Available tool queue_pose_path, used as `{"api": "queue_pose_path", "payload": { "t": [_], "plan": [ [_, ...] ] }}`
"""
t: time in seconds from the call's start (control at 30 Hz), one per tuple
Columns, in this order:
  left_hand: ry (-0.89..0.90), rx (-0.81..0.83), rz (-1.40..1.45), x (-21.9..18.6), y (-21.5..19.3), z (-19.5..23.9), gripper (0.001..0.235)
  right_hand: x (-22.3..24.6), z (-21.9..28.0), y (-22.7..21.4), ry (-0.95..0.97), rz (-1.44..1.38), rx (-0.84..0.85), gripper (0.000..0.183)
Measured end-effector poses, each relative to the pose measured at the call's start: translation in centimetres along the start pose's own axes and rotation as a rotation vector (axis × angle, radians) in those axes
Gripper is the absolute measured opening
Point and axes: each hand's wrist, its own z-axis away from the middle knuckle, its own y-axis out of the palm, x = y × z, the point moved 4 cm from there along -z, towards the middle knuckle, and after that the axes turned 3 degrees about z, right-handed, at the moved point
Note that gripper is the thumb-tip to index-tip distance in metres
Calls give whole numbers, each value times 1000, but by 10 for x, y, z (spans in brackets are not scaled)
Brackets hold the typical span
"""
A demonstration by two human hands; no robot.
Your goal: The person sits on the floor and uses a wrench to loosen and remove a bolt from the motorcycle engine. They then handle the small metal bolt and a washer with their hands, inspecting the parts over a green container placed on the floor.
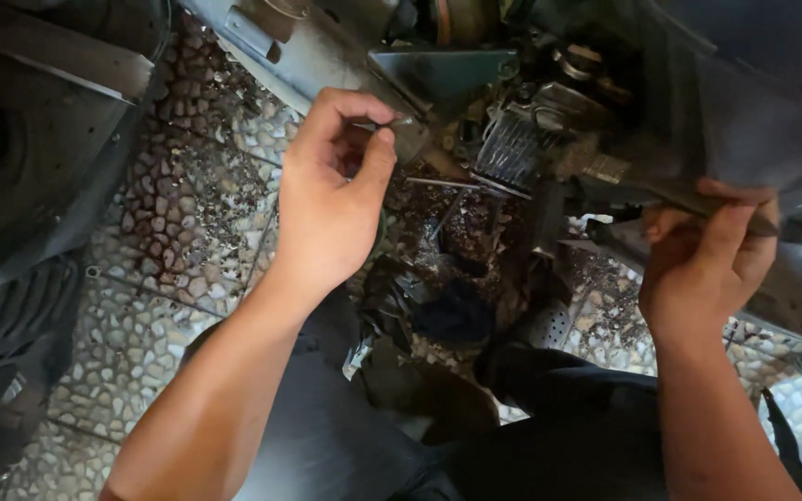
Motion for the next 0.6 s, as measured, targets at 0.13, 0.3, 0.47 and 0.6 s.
{"api": "queue_pose_path", "payload": {
  "t": [0.13,0.3,0.47,0.6],
  "plan": [
    [17,16,-3,3,1,-1,13,4,-4,1,34,-44,-16,31],
    [20,19,-3,5,-1,2,12,12,3,4,148,-151,-66,32],
    [41,12,-7,1,2,2,13,29,12,29,92,3,66,33],
    [39,30,7,-1,3,2,13,29,13,32,156,145,79,27]
  ]
}}
